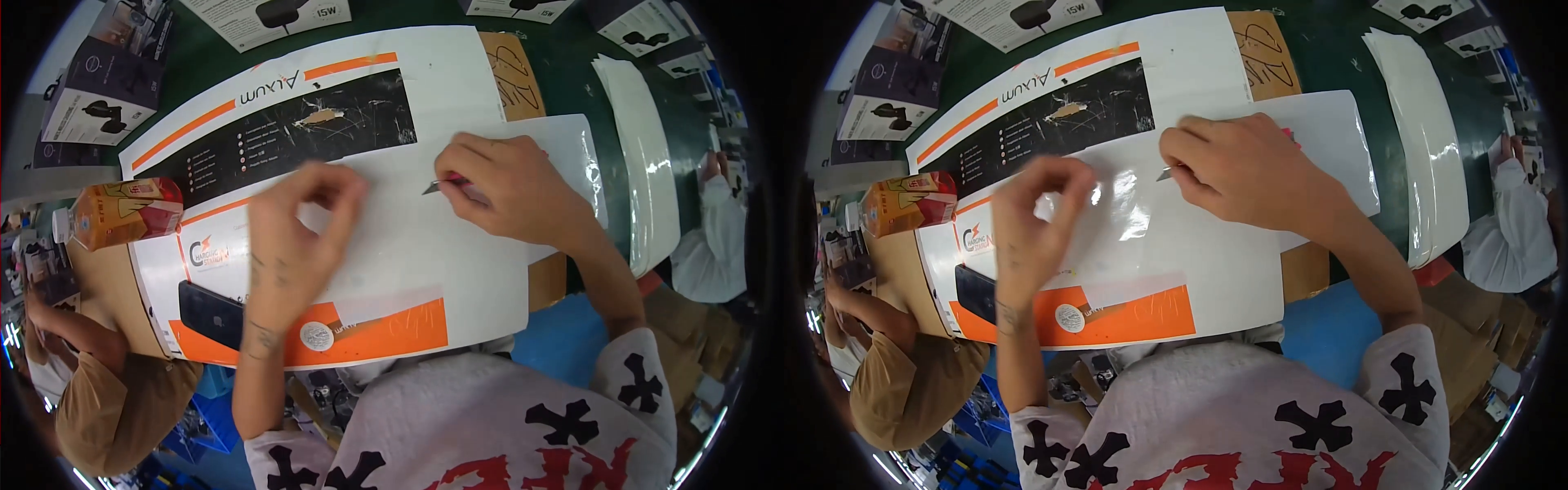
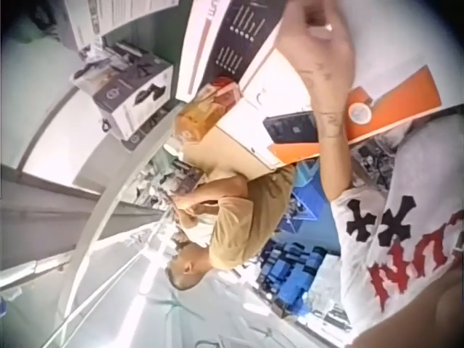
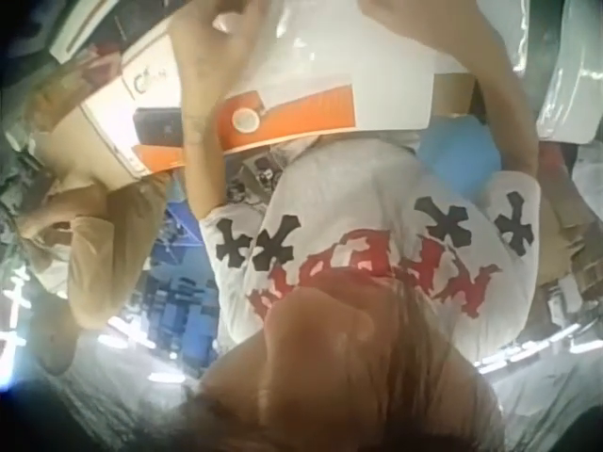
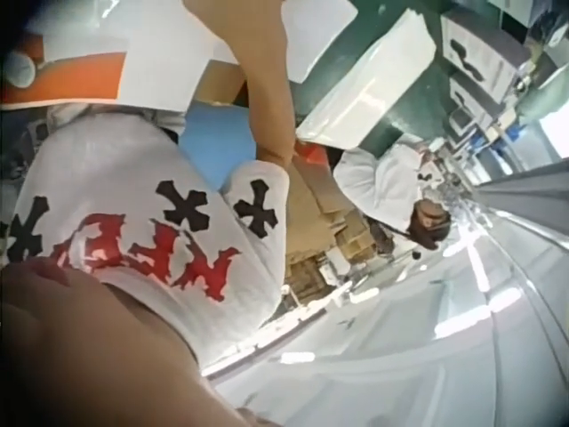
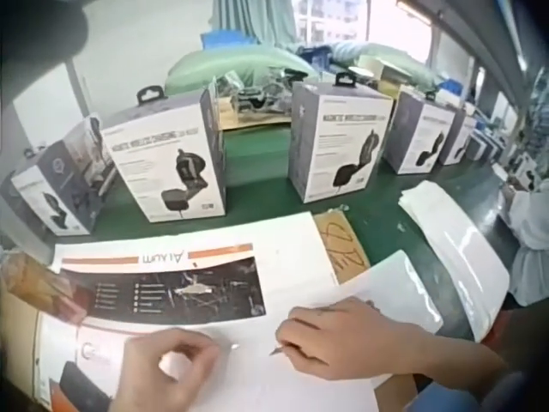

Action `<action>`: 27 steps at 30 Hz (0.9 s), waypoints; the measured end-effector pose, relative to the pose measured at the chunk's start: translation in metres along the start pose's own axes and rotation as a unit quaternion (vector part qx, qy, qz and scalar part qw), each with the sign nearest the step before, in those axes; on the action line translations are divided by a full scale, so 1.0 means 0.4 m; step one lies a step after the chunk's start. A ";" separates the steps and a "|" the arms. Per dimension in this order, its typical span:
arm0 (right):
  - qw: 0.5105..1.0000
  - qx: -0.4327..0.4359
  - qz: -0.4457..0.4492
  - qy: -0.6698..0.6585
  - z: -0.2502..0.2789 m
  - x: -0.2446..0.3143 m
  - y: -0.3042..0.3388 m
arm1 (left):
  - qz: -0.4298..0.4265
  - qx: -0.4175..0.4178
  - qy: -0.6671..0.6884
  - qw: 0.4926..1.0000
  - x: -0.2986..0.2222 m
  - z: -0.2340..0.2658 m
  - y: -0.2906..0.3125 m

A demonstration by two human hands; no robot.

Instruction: The recorder is applying protective film and tape to electronic product boxes on an assembly line.

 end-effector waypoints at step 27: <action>0.995 -0.077 -0.001 -0.060 0.018 -0.034 0.057 | -0.060 0.015 -0.089 0.994 0.022 -0.117 0.065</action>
Point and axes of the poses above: each hand's wrist, its own y-axis away from the middle knuckle, its own z-axis out of the back of the hand, x = y × z, the point moved 7 cm from there along -y, towards the middle knuckle, and after that the axes turned 3 degrees about y, right-handed, at the moved point
